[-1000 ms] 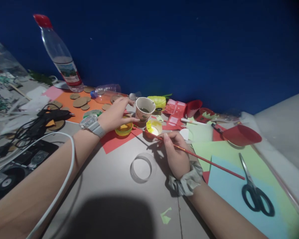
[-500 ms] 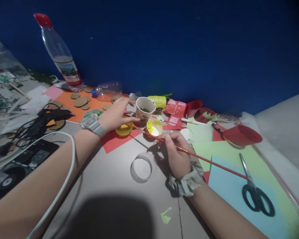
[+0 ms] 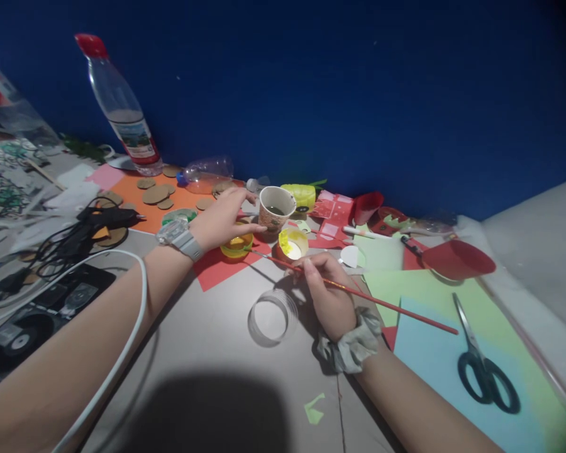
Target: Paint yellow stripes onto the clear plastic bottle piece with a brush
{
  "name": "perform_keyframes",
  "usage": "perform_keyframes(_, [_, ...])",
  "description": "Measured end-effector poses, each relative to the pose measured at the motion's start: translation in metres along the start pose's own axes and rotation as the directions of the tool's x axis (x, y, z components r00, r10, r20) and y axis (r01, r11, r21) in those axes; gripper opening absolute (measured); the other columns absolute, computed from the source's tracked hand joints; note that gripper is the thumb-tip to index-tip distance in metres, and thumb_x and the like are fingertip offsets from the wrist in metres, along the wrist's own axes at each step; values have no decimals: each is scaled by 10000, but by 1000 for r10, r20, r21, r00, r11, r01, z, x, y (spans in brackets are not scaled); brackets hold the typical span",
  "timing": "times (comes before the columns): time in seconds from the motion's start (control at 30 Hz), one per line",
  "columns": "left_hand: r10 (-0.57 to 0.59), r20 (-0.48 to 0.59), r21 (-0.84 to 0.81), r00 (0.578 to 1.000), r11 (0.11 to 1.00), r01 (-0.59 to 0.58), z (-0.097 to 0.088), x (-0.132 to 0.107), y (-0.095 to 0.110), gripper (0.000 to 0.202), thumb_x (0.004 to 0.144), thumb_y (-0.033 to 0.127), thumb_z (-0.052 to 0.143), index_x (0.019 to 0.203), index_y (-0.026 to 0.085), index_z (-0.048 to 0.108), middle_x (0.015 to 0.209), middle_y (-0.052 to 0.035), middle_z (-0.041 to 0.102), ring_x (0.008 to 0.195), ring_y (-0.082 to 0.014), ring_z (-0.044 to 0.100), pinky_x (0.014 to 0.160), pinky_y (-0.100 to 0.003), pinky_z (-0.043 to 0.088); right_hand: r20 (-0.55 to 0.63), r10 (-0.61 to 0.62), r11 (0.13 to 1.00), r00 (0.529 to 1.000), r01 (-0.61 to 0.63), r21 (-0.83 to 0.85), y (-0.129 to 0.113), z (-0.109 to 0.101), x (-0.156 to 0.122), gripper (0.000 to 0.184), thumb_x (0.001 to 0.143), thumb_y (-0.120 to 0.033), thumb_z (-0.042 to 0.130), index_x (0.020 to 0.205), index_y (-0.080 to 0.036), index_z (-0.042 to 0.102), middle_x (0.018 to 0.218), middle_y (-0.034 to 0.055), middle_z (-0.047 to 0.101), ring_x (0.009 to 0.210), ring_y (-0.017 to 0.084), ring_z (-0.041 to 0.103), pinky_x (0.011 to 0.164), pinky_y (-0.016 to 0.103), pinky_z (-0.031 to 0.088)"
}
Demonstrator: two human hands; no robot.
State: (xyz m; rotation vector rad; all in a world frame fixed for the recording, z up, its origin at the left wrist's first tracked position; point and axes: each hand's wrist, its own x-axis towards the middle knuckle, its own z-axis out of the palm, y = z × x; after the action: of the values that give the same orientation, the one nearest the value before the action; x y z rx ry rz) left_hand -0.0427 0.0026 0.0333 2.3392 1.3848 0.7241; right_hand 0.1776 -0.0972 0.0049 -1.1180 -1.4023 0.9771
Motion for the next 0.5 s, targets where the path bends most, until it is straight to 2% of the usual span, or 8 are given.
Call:
perform_keyframes(0.1, [-2,-6,-36,1000,999,2,0,0,1,574,730,511,655,1157,163,494,1208,-118,520,1183,-258,447,965,-408,434,-45,-7,1000,999,7,6,0,1,0,177,891,-309,530,741,-216,542,708,-26,611,670,115,585,651,247,476])
perform_keyframes(0.23, [-8,0,-74,1000,997,8,-1,-1,4,567,734,512,651,1159,171,494,1203,-116,522,1163,-247,466,947,-406,453,66,-56,998,996,55,19,0,3,-1,154,896,-293,520,767,-220,562,774,-13,638,710,120,591,679,257,475])
perform_keyframes(0.33, [-12,5,-107,1000,994,12,-2,-1,4,563,742,517,638,1170,185,485,1209,-115,516,1162,-250,471,901,-398,485,49,-37,999,998,39,-35,1,3,-1,144,886,-302,533,778,-216,572,768,-5,643,711,132,599,677,270,481])
perform_keyframes(0.43, [3,-5,-72,1000,997,-3,-2,-1,3,556,742,524,635,1156,182,492,1198,-113,529,1164,-260,469,944,-422,453,-4,-44,999,999,44,-26,0,3,-2,150,889,-299,528,767,-216,556,755,-6,640,715,135,606,683,273,484])
perform_keyframes(0.5, [10,-7,-40,1000,999,-10,-2,-1,2,536,743,531,630,1126,178,504,1191,-112,540,1157,-265,474,985,-444,414,11,-68,998,998,68,12,-1,3,-2,151,894,-286,520,762,-219,548,765,-7,644,731,133,609,693,270,483])
